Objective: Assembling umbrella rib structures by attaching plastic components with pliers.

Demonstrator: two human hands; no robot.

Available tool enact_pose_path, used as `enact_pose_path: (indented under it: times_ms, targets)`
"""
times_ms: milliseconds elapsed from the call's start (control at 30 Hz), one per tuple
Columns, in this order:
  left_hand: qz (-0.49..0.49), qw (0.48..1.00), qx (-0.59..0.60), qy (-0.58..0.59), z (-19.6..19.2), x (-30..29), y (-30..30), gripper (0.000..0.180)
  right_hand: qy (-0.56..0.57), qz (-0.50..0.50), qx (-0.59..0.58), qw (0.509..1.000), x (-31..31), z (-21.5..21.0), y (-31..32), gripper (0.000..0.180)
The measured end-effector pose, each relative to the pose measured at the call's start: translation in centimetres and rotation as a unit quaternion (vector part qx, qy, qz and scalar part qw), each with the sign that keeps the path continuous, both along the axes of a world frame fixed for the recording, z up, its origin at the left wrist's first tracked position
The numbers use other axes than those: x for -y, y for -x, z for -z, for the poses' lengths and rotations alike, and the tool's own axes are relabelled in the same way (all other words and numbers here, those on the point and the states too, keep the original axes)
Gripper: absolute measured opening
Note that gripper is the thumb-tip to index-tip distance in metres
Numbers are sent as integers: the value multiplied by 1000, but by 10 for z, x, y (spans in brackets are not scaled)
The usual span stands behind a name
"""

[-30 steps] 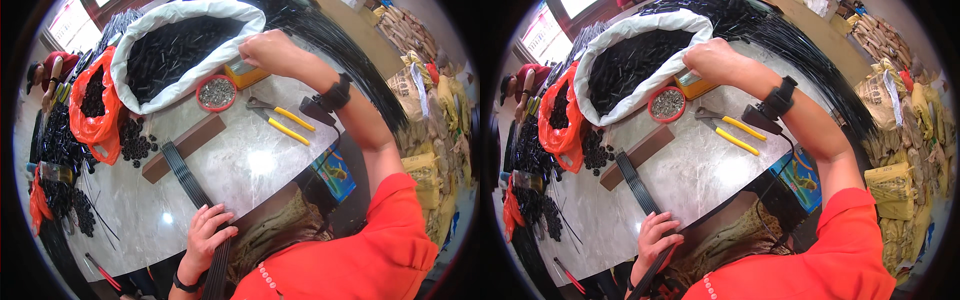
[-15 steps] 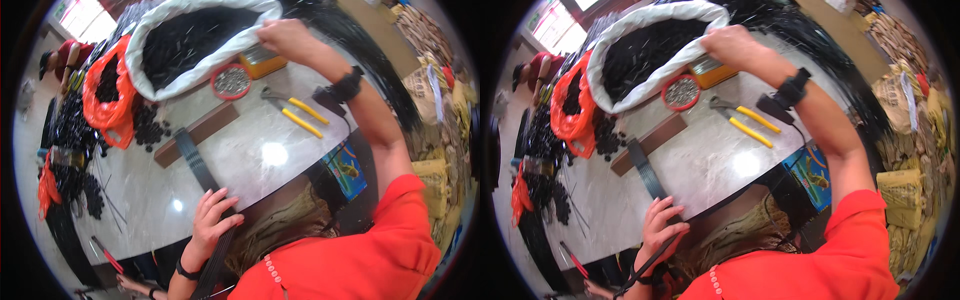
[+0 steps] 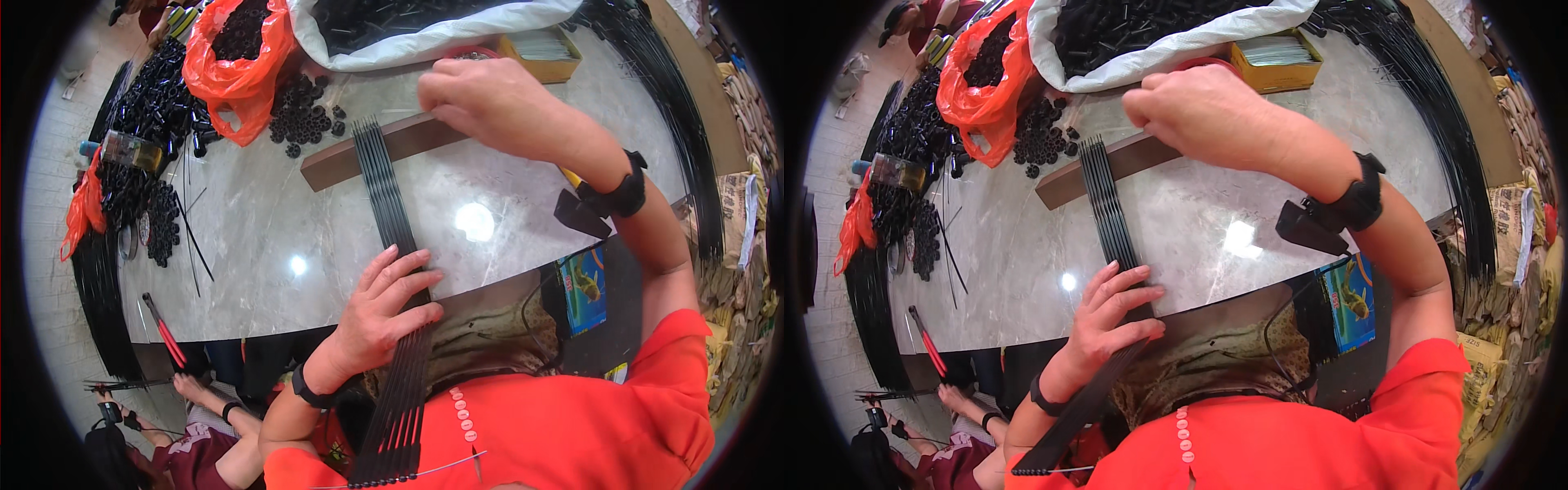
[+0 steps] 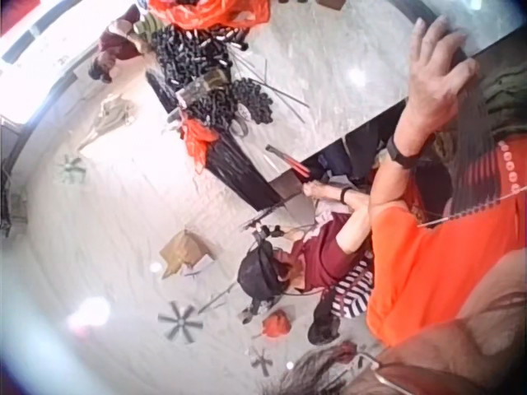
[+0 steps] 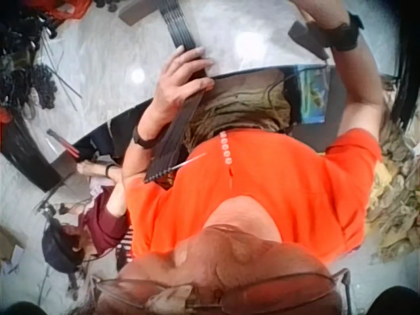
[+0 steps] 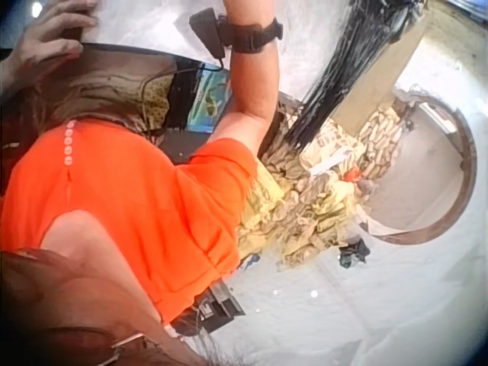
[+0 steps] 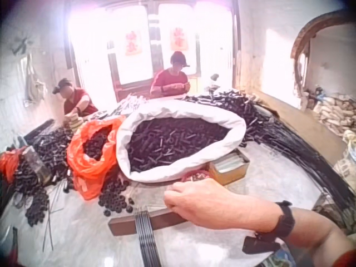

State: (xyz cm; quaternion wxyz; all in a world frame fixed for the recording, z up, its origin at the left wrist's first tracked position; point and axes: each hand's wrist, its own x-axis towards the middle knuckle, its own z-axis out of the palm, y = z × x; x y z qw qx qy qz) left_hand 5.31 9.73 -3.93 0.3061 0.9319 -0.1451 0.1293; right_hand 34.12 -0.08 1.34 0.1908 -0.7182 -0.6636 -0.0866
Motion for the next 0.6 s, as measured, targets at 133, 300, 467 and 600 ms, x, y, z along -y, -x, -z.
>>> enact_pose_path:
  times_ms: [133,300,467,600]
  targets:
    - [-1,1000,-13,-1,-2,0,-1,14,36,-2,-10,999,-8,7,1,8]
    - [-6,1000,-10,3,-2,0,-1,13,39,-4,-13,999,-11,12,-3,7]
    - [-14,1000,-10,20,1,0,-1,14,47,7,-12,999,-13,12,-6,7]
    - [-12,1000,-12,17,1,-1,-1,14,49,7,-19,999,-16,15,-8,7]
